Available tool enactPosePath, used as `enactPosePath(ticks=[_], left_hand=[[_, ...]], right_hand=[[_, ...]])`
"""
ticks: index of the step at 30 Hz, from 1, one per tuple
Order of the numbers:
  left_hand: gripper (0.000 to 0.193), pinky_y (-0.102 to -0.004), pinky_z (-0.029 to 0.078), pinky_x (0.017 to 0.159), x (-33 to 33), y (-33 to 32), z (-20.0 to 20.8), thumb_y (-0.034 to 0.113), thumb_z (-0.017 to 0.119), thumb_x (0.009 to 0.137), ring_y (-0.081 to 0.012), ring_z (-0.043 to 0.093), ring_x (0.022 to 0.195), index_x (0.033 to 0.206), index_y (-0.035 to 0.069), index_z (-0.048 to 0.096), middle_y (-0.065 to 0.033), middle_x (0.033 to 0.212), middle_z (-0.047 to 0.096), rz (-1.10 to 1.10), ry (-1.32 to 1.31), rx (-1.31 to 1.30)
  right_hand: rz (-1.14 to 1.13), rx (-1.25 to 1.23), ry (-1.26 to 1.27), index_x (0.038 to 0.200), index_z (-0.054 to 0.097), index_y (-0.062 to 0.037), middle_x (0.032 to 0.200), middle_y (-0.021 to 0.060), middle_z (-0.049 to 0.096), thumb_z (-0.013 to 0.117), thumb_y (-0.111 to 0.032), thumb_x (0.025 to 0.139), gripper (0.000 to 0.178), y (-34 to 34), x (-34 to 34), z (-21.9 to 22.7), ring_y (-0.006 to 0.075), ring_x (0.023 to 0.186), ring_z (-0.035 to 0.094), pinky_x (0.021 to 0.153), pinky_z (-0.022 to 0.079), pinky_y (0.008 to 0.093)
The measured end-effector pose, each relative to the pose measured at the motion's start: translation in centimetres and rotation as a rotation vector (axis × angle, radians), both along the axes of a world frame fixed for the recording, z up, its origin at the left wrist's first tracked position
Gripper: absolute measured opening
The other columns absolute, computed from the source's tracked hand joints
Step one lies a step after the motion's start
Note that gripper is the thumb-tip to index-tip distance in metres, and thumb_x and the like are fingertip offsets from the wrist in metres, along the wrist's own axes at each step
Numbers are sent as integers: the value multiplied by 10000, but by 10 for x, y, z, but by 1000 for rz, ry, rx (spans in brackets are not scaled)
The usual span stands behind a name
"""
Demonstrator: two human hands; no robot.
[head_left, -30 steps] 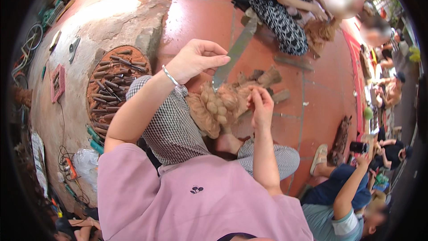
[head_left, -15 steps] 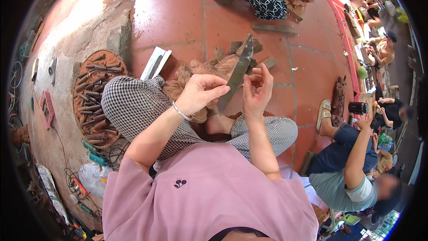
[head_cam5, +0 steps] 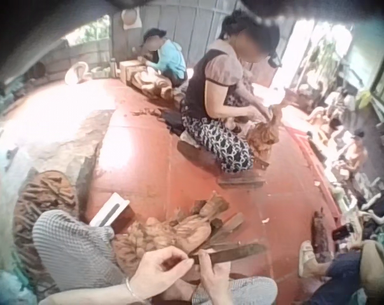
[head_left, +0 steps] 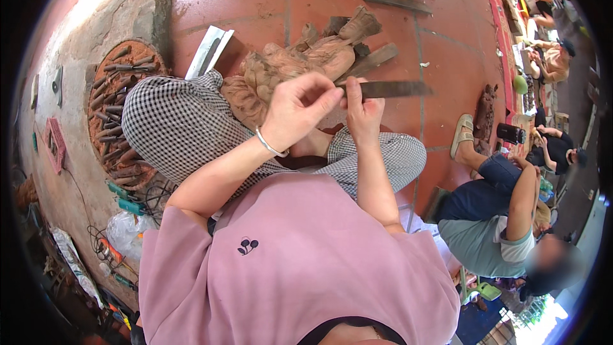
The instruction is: The person sits on the floor and carves a wooden object using a chisel and mallet. They hold the wood with one hand and strike the chisel with the mallet to shape the surface. The person occasionally switches tools and adjusts the wood's position.
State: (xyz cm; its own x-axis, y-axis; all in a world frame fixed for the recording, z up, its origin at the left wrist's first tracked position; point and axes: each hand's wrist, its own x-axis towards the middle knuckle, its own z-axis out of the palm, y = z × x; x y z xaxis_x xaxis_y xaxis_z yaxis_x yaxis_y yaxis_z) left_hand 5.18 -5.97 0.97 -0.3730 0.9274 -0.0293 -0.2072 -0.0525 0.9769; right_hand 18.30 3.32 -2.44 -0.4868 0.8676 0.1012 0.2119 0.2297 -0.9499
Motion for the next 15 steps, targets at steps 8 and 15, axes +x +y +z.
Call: enactPosePath(ticks=[8,15], left_hand=[[298,-188,472,661,-17,11,-8,133,665,919,-38,574,767,1162,-36,632,-20,909,663,-197,-296,-110],[205,-180,498,639,-14,13,-14,108,684,898,-25,599,760,1041,-33,642,-18,886,671,-58,-210,-160]], right_hand=[[529,-405,-155,876,647,26,717,43,628,657,-206,913,235,-3,16,19,106,686,562,605,463,286],[576,-658,-129,949,655,16,742,25,629,658,-209,915,228,11,23,-1,101,676,565,624,472,258]])
